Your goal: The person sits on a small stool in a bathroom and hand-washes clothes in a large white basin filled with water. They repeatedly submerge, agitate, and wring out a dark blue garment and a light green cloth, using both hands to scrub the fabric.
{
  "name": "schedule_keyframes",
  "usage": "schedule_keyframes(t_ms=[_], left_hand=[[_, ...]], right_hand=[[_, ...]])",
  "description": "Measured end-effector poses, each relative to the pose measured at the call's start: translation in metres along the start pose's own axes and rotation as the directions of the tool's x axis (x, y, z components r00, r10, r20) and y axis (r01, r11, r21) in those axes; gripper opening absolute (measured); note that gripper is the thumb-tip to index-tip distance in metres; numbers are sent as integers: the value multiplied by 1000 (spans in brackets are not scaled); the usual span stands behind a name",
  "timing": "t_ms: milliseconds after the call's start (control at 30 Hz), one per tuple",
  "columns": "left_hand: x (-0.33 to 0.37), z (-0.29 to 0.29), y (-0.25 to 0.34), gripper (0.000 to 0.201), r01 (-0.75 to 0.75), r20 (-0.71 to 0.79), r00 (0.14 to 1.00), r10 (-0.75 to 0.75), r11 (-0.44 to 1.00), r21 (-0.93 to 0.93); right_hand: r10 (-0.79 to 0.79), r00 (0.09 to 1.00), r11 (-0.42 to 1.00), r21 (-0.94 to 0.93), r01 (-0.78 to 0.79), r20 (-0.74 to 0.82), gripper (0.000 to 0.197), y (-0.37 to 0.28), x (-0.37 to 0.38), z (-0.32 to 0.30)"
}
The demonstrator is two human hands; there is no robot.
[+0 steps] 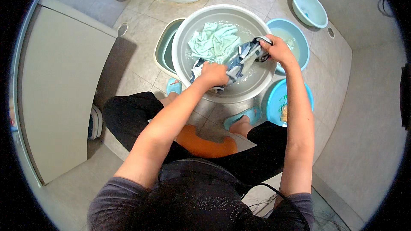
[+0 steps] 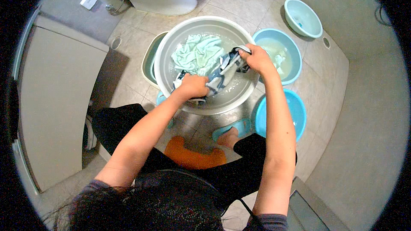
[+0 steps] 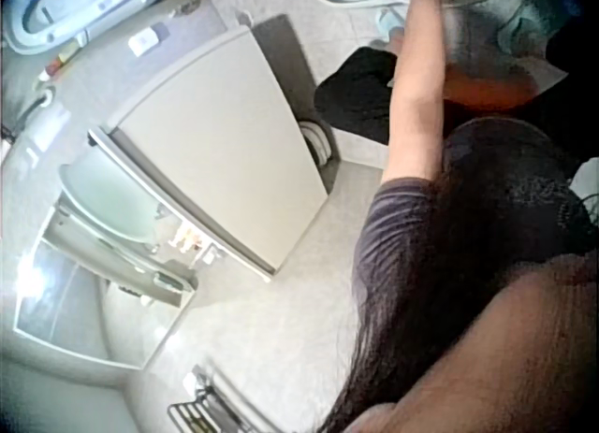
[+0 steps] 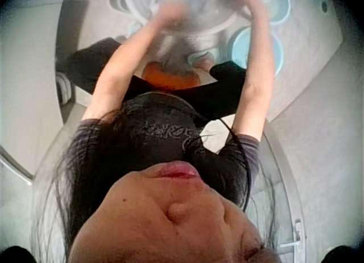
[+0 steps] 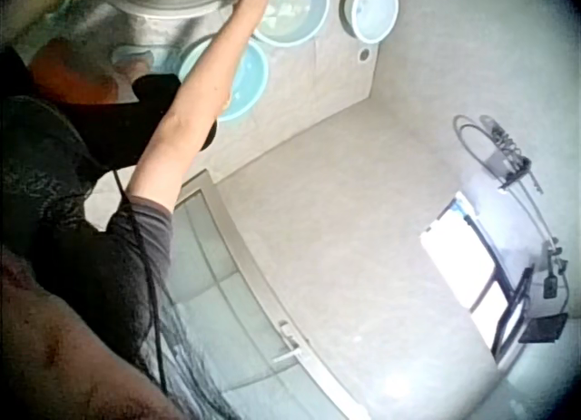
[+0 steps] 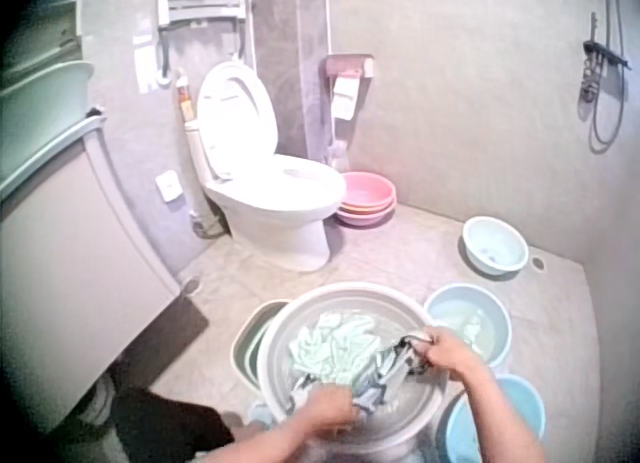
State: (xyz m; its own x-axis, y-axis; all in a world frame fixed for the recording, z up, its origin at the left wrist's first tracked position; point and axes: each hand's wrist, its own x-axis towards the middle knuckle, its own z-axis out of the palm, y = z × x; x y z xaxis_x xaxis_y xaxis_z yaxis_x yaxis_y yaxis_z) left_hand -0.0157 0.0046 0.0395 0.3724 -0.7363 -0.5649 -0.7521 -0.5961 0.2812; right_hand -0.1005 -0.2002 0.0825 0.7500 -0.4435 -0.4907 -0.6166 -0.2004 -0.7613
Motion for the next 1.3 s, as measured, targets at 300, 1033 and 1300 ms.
schedule_keyframes(t_ms=[300, 1033, 1300], left_hand=[[8, 25, 32, 50, 21, -91, 996, -7, 987, 159], [15, -30, -25, 58, 169, 18, 968, 249, -602, -780], [21, -12, -6, 48, 144, -81, 963, 258, -743, -653]], right_hand=[[-315, 925, 790, -599, 131, -212, 55, 60, 22, 99], [-76, 993, -181, 981, 71, -86, 46, 27, -2, 95], [-529, 435, 767, -191, 613, -728, 20, -15, -28, 135]])
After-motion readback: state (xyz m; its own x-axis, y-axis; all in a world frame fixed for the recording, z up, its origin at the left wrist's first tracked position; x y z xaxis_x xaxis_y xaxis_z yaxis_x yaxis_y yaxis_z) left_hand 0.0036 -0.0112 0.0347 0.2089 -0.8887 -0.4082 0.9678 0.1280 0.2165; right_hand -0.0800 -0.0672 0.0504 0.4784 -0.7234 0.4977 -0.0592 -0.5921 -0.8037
